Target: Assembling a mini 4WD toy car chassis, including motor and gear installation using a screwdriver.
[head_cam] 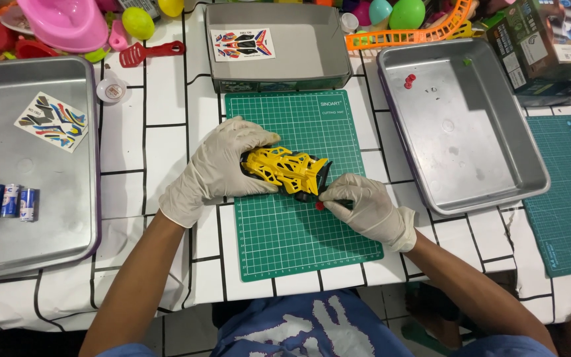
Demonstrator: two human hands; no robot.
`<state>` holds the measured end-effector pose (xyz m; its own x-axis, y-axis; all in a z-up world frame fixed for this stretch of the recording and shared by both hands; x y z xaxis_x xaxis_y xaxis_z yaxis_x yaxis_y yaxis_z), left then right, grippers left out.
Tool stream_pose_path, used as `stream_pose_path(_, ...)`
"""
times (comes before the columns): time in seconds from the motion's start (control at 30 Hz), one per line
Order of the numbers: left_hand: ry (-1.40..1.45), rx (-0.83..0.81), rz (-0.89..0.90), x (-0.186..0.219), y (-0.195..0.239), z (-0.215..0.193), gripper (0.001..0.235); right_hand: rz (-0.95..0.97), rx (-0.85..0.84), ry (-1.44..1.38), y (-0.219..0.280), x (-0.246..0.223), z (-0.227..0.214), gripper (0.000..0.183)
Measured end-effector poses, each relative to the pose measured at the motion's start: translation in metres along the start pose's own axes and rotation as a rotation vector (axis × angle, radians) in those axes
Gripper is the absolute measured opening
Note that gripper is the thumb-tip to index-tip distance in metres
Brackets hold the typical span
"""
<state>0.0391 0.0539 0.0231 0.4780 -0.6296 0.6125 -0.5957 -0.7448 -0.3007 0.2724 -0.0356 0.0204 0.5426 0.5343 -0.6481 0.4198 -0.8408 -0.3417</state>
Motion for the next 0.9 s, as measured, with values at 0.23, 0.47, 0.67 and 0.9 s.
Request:
stream_pose_path(0.23,0.014,0.004,-0.003,0.001,0.001,-0.001,0.088,-0.022,-0.003,0.043,-0.001,-0.012,0.001,0.011)
stream_pose_path(0.47,0.009,-0.017,0.02,0.004,-0.001,-0.005,0.094,0.122,0.163,-0.145,-0.009,-0.024,-0.065,0.012)
stream_pose_path(0.67,-0.101,-0.049,0.081,0.008,0.0,-0.005,0.087,0.525,0.157,0.384,-0.06,0.106,-0.157,0.011)
stream_pose_path(0.9,-0.081,-0.159,0.048,0.008,-0.001,-0.013,0.083,0.556,-0.01,0.563,-0.076,0.232,-0.162,0.018)
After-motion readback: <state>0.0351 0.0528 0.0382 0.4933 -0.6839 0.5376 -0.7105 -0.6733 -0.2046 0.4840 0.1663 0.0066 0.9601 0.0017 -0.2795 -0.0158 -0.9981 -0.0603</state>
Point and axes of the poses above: each hand's wrist, its own y-axis away from the middle knuckle, its own z-axis out of the palm, x = y × z, the point moved 7 cm from there along -y, towards the middle knuckle, and after that the axes turned 4 degrees about -x, right-handed, at the moved point
